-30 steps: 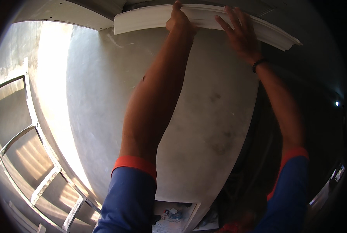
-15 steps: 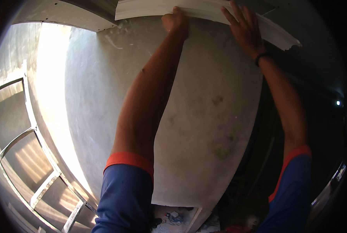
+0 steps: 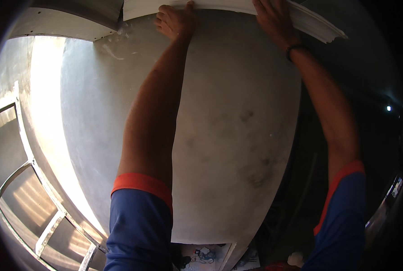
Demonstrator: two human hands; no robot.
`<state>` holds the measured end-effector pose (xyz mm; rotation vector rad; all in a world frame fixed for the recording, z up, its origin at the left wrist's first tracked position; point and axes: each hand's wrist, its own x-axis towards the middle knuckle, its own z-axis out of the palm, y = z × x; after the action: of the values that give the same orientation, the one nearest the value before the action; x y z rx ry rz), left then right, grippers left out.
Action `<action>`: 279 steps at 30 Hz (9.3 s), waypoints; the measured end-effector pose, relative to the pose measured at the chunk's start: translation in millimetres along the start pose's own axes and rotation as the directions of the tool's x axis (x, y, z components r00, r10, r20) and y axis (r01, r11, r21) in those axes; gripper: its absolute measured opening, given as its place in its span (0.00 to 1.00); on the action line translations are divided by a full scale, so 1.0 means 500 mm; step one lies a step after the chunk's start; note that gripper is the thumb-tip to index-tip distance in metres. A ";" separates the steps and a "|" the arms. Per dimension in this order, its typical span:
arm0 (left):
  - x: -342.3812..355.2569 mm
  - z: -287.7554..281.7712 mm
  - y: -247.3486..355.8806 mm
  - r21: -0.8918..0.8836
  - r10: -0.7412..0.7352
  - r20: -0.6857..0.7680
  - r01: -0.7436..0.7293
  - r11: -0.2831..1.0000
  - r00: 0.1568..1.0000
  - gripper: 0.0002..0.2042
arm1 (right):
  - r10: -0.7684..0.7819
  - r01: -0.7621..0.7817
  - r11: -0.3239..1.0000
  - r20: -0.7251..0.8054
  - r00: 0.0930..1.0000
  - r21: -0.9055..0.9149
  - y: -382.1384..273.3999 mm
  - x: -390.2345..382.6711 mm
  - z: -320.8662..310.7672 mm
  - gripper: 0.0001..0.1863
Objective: The person positions a length of white molding against the junction of a wall and ceiling, then applies a white filler paste along the top edge using their fingers to smooth the joint.
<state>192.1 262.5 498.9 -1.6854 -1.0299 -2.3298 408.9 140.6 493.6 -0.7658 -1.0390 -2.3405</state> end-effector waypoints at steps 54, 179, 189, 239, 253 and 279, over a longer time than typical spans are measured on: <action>0.081 0.105 -0.108 0.047 0.250 0.068 -0.253 0.966 0.966 0.59 | 0.142 -0.140 0.984 0.010 0.990 -0.114 -0.022 0.046 0.165 0.32; 0.101 0.111 -0.133 0.364 0.437 -0.219 -0.342 0.866 0.873 0.42 | 0.860 -0.876 -0.119 0.489 0.143 0.467 0.244 -0.254 0.321 0.21; 0.079 0.116 -0.117 0.109 0.350 -0.110 -0.339 0.935 0.930 0.45 | 0.823 -0.794 -0.327 0.568 0.027 0.512 0.284 -0.274 0.360 0.28; 0.089 0.112 -0.129 0.237 0.231 -0.193 -0.183 0.954 0.954 0.42 | 0.780 -0.630 -0.511 0.623 -0.054 0.585 0.190 -0.207 0.202 0.19; 0.107 0.121 -0.134 0.267 0.206 -0.202 -0.149 0.952 0.957 0.44 | 0.793 -0.663 -0.474 0.608 -0.036 0.579 0.183 -0.192 0.222 0.23; 0.104 0.112 -0.151 0.234 0.258 -0.193 -0.211 0.949 0.947 0.39 | 0.878 -0.878 0.389 0.175 0.445 0.279 0.159 -0.211 0.324 0.25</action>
<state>184.2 367.7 518.1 -1.3524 -0.9366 -2.1133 583.3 237.3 556.1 -0.8767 -0.6942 -1.1731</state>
